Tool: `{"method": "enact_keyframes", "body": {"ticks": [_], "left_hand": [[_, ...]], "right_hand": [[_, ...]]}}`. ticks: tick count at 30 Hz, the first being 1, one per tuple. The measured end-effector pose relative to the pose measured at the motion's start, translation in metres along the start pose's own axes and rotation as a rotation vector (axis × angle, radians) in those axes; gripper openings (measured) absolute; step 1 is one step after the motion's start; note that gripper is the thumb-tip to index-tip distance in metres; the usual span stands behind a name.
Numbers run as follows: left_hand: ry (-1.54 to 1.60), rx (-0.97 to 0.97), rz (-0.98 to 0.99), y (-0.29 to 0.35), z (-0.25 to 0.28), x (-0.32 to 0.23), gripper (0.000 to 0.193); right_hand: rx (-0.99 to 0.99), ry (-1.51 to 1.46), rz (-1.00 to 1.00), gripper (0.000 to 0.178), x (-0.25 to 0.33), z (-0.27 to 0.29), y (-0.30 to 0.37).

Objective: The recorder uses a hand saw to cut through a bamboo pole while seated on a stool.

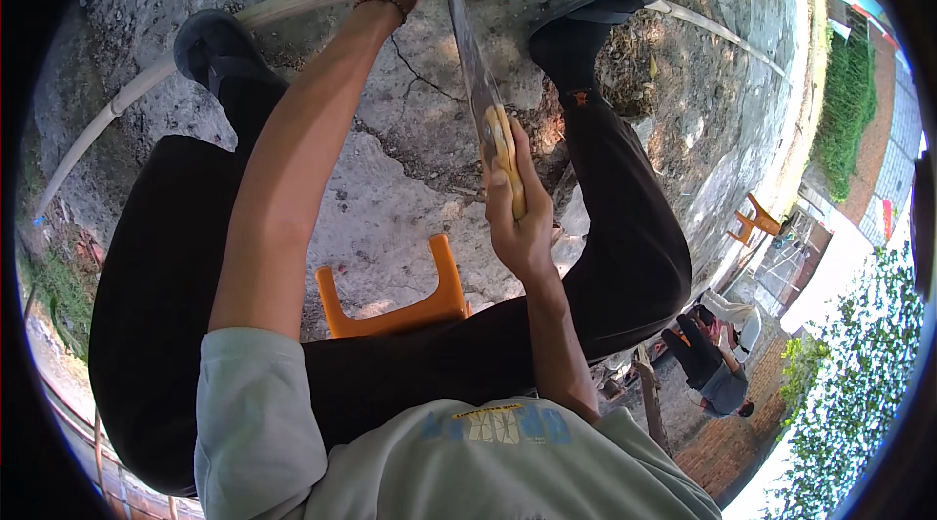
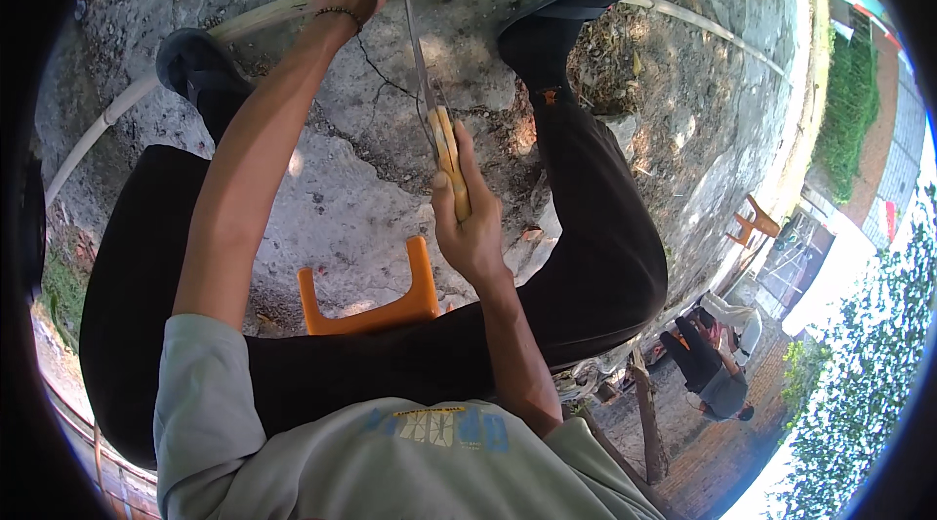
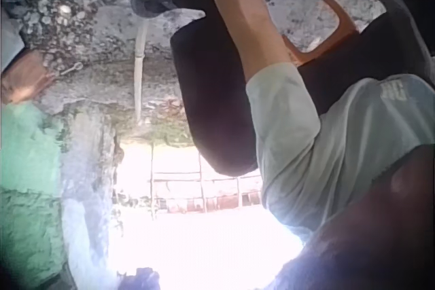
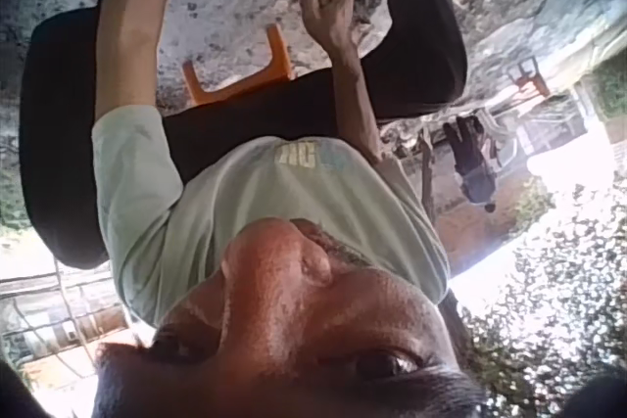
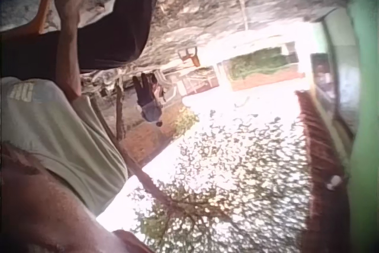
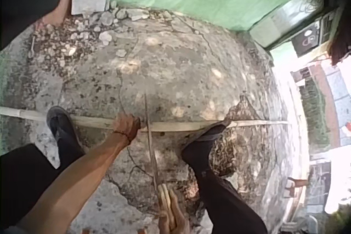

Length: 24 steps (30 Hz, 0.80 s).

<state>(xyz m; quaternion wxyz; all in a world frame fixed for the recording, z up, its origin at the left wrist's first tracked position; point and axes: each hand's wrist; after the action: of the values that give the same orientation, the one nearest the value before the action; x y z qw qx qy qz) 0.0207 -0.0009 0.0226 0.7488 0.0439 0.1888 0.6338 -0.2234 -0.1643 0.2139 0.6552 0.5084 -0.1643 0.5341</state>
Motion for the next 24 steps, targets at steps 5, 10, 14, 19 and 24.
{"method": "enact_keyframes", "body": {"ticks": [5,10,14,19,24], "left_hand": [[0.007,-0.056,0.009,0.002,-0.004,0.008,0.019],[-0.172,-0.122,-0.098,-0.001,-0.029,0.001,0.015],[-0.016,-0.126,0.026,0.003,-0.019,0.01,0.021],[-0.069,0.018,-0.023,-0.002,-0.028,-0.004,0.012],[-0.109,-0.114,-0.05,-0.003,-0.048,0.011,0.009]], "right_hand": [[-0.015,-0.144,-0.124,0.054,0.014,0.013,0.029],[-0.006,-0.084,-0.119,0.054,0.015,0.014,-0.01],[-0.071,-0.117,0.064,0.055,-0.003,0.005,0.042],[0.019,-0.07,-0.105,0.056,0.022,0.009,-0.006],[-0.011,0.036,-0.035,0.058,0.004,0.009,0.063]]}}
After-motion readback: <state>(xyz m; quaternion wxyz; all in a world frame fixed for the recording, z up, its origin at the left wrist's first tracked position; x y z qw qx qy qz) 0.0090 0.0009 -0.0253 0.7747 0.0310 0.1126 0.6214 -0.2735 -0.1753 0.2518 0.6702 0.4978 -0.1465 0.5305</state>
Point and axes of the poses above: each hand's wrist, its own y-axis away from the middle knuckle, its own z-axis out of the back of the hand, x = y × z, and after that the axes turned 7 degrees about x, right-handed
